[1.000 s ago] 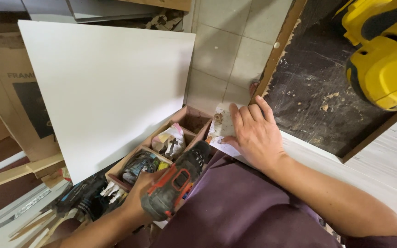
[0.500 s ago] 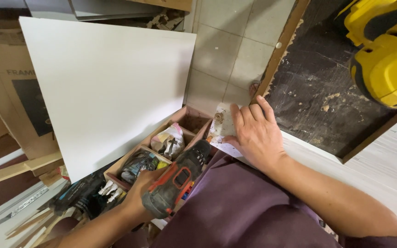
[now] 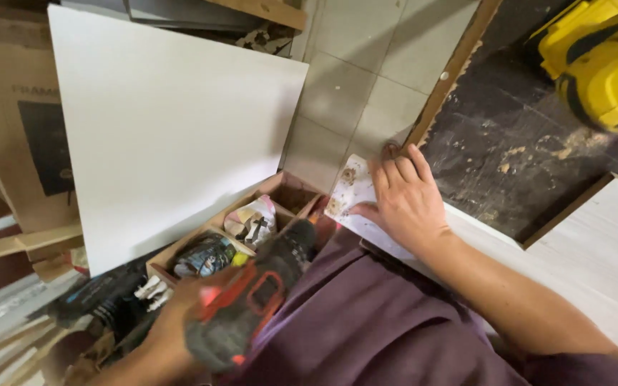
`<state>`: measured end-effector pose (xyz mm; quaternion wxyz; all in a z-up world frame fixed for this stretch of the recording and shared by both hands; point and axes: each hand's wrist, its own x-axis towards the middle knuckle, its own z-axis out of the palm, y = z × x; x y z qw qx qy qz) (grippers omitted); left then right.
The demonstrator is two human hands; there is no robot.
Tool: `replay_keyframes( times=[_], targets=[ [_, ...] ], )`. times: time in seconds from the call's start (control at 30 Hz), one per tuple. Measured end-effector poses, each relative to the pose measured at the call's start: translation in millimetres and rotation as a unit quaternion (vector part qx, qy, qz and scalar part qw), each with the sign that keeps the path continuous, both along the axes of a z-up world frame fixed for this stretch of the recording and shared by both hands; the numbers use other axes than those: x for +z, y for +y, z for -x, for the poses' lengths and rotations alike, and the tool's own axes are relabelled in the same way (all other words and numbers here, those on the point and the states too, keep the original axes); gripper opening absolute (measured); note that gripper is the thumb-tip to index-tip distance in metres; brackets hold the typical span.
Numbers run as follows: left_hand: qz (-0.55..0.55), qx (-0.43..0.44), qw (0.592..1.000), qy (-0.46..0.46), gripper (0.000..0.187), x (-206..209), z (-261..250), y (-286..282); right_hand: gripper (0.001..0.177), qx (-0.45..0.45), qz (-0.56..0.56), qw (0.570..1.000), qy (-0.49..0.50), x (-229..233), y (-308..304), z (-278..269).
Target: Using a cordless power drill to create pilot holes in white wooden boards on a workbench.
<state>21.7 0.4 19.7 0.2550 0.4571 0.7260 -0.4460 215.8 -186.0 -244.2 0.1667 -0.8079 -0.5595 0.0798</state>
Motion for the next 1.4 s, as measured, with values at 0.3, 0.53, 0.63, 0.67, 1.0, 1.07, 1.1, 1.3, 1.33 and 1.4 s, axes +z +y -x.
replay_keyframes(
  times=[0.3,0.53,0.63,0.67,1.0,1.07,1.1,1.3,1.33,1.4],
  targets=[
    [-0.087,-0.236,0.908,-0.334,0.031,3,49,8,0.092,0.398,-0.048,0.912,0.087,-11,0,33],
    [-0.147,0.161,0.852,-0.475,0.014,-56,156,2,0.107,0.081,0.259,0.962,-0.034,26,62,-45],
    [-0.154,0.400,0.810,-0.400,0.037,-85,211,-5,0.092,0.124,0.271,0.953,0.055,-4,65,-25],
    [-0.156,0.296,0.857,-0.393,0.037,-98,227,-1,0.083,0.061,0.238,0.953,0.180,-26,57,-25],
    [-0.060,-0.297,0.892,-0.335,0.050,-177,335,25,0.047,0.046,0.157,0.924,0.347,176,23,-35],
    [-0.121,-0.092,0.939,-0.307,0.095,-146,300,25,0.039,0.050,-0.007,0.938,0.342,273,-8,-45],
    [-0.110,-0.100,0.938,-0.314,0.095,-143,298,27,0.039,0.037,-0.003,0.941,0.338,278,-38,-50],
    [-0.108,-0.342,0.774,-0.521,0.061,-147,277,62,0.061,-0.294,-0.282,0.837,0.366,266,-183,-21],
    [-0.082,-0.265,0.828,-0.487,0.040,-126,260,61,0.065,-0.337,-0.329,0.803,0.365,258,-204,-16],
    [-0.055,-0.189,0.871,-0.449,0.024,-101,239,63,0.073,-0.417,-0.418,0.722,0.361,241,-241,-4]
  ],
)
